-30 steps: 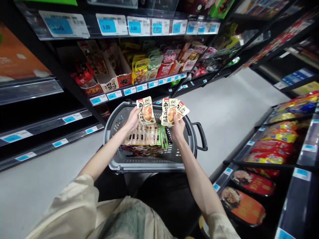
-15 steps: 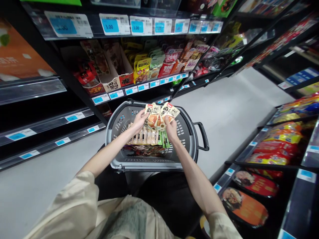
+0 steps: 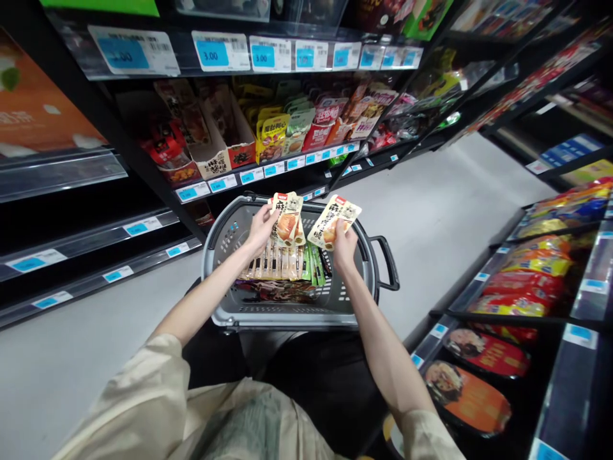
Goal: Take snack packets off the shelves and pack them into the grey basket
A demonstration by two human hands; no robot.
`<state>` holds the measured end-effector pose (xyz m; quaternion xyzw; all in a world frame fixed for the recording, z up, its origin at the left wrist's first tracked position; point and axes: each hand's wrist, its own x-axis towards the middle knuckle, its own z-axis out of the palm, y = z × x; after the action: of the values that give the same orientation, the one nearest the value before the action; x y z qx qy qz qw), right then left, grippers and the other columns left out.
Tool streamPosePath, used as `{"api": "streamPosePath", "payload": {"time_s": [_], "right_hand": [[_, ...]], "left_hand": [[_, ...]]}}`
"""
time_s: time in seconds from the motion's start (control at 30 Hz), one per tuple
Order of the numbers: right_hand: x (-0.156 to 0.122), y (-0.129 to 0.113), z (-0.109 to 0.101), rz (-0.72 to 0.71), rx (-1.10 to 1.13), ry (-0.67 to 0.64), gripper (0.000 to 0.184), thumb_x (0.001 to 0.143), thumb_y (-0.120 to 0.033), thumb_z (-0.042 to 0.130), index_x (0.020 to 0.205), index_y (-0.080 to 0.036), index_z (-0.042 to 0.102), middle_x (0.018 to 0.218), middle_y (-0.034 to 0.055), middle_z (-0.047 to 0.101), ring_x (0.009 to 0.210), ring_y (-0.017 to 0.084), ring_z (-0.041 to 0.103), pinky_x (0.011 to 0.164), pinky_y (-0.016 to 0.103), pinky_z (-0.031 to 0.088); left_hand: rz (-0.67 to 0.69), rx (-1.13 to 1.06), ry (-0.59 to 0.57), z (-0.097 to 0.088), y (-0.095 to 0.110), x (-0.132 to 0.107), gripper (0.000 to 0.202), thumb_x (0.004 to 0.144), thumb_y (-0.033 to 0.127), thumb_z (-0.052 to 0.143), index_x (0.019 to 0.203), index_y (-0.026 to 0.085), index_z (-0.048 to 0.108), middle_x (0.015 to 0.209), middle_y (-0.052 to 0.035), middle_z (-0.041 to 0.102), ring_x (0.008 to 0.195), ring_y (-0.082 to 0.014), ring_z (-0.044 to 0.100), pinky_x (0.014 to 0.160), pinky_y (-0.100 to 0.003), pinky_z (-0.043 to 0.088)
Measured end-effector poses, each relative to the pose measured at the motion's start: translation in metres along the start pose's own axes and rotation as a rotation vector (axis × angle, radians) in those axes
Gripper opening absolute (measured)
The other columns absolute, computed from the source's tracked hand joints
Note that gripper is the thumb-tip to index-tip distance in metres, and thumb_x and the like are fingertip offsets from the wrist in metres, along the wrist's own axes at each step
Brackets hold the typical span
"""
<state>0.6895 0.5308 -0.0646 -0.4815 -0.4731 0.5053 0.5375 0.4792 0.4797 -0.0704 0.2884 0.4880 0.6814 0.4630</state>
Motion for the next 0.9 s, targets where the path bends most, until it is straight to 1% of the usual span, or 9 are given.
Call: {"api": "streamPosePath", "payload": {"time_s": [0.1, 0.2, 0.3, 0.37, 0.5, 0.63, 0.7, 0.77, 0.9], "right_hand": [[-0.021, 0.009, 0.018, 0.026, -0.174, -0.21, 0.055, 0.087, -0.071, 0.057, 0.094, -0.018, 0.068, 0.093, 0.0068, 0.076, 0.084, 0.022, 0.07, 0.079, 0.035, 0.057], [-0.043, 0.019, 0.036, 0.033, -0.277, -0.345, 0.062, 0.088, -0.074, 0.051, 0.101, -0.017, 0.07, 0.1, 0.0077, 0.076, 0.097, 0.024, 0.068, 0.089, 0.036, 0.056], [-0.055, 0.024, 0.044, 0.059, -0.227, -0.37, 0.067, 0.086, -0.08, 0.051, 0.103, -0.018, 0.071, 0.102, 0.009, 0.076, 0.102, 0.026, 0.068, 0.092, 0.038, 0.056], [-0.056, 0.025, 0.044, 0.083, -0.167, -0.384, 0.068, 0.084, -0.082, 0.053, 0.1, -0.019, 0.072, 0.099, 0.0094, 0.077, 0.101, 0.028, 0.069, 0.09, 0.039, 0.057], [-0.053, 0.024, 0.044, 0.08, -0.188, -0.416, 0.066, 0.075, -0.078, 0.069, 0.101, -0.017, 0.072, 0.101, 0.0113, 0.078, 0.098, 0.031, 0.071, 0.09, 0.043, 0.056], [-0.051, 0.023, 0.046, 0.025, -0.295, -0.403, 0.06, 0.073, -0.066, 0.075, 0.103, -0.014, 0.071, 0.104, 0.014, 0.078, 0.096, 0.031, 0.071, 0.09, 0.043, 0.054], [-0.049, 0.023, 0.045, -0.003, -0.324, -0.372, 0.054, 0.077, -0.064, 0.069, 0.099, -0.014, 0.071, 0.099, 0.0133, 0.079, 0.09, 0.029, 0.071, 0.085, 0.041, 0.055], [-0.047, 0.023, 0.043, -0.034, -0.386, -0.333, 0.049, 0.081, -0.061, 0.063, 0.092, -0.015, 0.071, 0.09, 0.0118, 0.078, 0.081, 0.028, 0.07, 0.077, 0.039, 0.055], [-0.044, 0.021, 0.037, -0.131, -0.529, -0.306, 0.039, 0.079, -0.052, 0.062, 0.09, -0.016, 0.072, 0.086, 0.0116, 0.078, 0.081, 0.029, 0.071, 0.075, 0.038, 0.056]], "left_hand": [[0.05, 0.035, -0.065, 0.011, -0.012, -0.011, 0.039, 0.081, 0.038, 0.078, 0.111, 0.021, 0.06, 0.116, -0.0085, 0.073, 0.108, -0.0227, 0.07, 0.094, -0.034, 0.055], [0.069, 0.138, -0.031, 0.018, -0.026, -0.02, 0.028, 0.088, 0.039, 0.07, 0.105, 0.02, 0.057, 0.108, -0.0075, 0.071, 0.101, -0.02, 0.069, 0.088, -0.03, 0.054], [0.03, 0.256, 0.069, 0.019, -0.034, -0.024, 0.023, 0.095, 0.037, 0.061, 0.107, 0.021, 0.051, 0.092, -0.003, 0.069, 0.088, -0.0178, 0.069, 0.078, -0.027, 0.053], [0.036, 0.31, 0.114, 0.018, -0.034, -0.024, 0.025, 0.097, 0.033, 0.059, 0.116, 0.022, 0.047, 0.09, -0.0022, 0.068, 0.086, -0.0177, 0.069, 0.078, -0.027, 0.053], [0.133, 0.363, 0.127, 0.017, -0.029, -0.025, 0.03, 0.1, 0.031, 0.056, 0.126, 0.021, 0.046, 0.103, -0.006, 0.07, 0.094, -0.0184, 0.068, 0.088, -0.031, 0.053], [0.117, 0.398, 0.143, 0.017, -0.026, -0.025, 0.025, 0.102, 0.037, 0.051, 0.119, 0.02, 0.057, 0.118, -0.0105, 0.068, 0.109, -0.0221, 0.065, 0.101, -0.037, 0.049], [0.049, 0.377, 0.068, 0.017, -0.023, -0.027, 0.03, 0.102, 0.045, 0.051, 0.118, 0.02, 0.06, 0.125, -0.0107, 0.067, 0.117, -0.0241, 0.063, 0.107, -0.039, 0.046], [-0.011, 0.343, -0.06, 0.017, -0.019, -0.03, 0.042, 0.098, 0.052, 0.058, 0.126, 0.021, 0.058, 0.127, -0.0104, 0.067, 0.121, -0.0253, 0.062, 0.109, -0.04, 0.044], [-0.008, 0.324, -0.236, 0.017, -0.012, -0.038, 0.075, 0.079, 0.053, 0.083, 0.137, 0.019, 0.049, 0.128, -0.0115, 0.066, 0.119, -0.0266, 0.063, 0.106, -0.041, 0.048]]}}
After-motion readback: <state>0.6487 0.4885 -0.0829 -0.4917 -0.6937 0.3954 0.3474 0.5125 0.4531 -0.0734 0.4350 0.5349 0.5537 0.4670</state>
